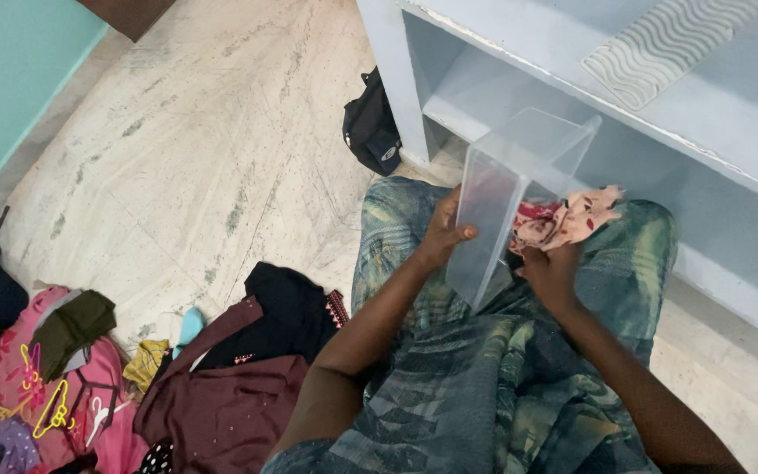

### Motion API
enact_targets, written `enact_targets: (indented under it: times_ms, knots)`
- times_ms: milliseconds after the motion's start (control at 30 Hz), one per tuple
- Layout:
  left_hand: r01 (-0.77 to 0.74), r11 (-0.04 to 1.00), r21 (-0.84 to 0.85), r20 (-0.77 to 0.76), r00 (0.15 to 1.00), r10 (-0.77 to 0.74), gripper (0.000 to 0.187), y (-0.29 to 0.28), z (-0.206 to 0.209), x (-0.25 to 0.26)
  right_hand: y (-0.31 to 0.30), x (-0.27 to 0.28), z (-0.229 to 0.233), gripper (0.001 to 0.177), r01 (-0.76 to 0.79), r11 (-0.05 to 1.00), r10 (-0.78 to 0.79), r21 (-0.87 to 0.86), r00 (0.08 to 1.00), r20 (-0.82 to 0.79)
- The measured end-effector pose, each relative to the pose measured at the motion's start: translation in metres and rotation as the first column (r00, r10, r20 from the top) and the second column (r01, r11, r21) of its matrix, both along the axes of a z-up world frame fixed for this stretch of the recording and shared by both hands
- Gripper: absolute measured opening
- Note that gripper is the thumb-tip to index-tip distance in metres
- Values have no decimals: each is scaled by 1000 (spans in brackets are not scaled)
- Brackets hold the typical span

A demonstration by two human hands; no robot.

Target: The person sits on the floor and wipes a white wavy plastic tray and a clear plastic container with a patterned cloth. They wipe the tray, place it in the container, and then wipe the container's lid and exterior before placing the tray back on the shelf.

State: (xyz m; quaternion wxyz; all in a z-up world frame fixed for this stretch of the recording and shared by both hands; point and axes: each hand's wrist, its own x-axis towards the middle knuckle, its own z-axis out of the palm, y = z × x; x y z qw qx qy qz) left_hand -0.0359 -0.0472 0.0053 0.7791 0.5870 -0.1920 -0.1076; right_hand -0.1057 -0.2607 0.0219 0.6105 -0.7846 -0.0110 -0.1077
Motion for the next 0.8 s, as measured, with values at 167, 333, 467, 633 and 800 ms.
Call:
enact_targets:
  times_ms: [167, 333, 467, 633, 800]
  knots:
    - [87, 991, 100, -23, 996, -85, 117, 30, 78, 17, -30, 7, -6, 17, 148, 879, 3, -454, 949, 315]
    - [139, 895, 424, 101, 975, -200, 116, 56, 153, 14, -51, 19, 22, 28, 204, 670, 62, -714, 943, 327]
    - [37, 875, 483, 78, 993, -86, 100, 42, 165, 1, -41, 25, 68, 29, 135, 651, 0, -747, 984, 178]
    - [116, 851, 512, -99, 992, -76, 98, 11, 141, -14, -1, 18, 115, 62, 136, 675, 217, -725, 903, 372]
    - [63, 874, 482, -29, 998, -57, 82, -16, 111, -25, 11, 27, 106, 59, 118, 654, 199, -747, 926, 321]
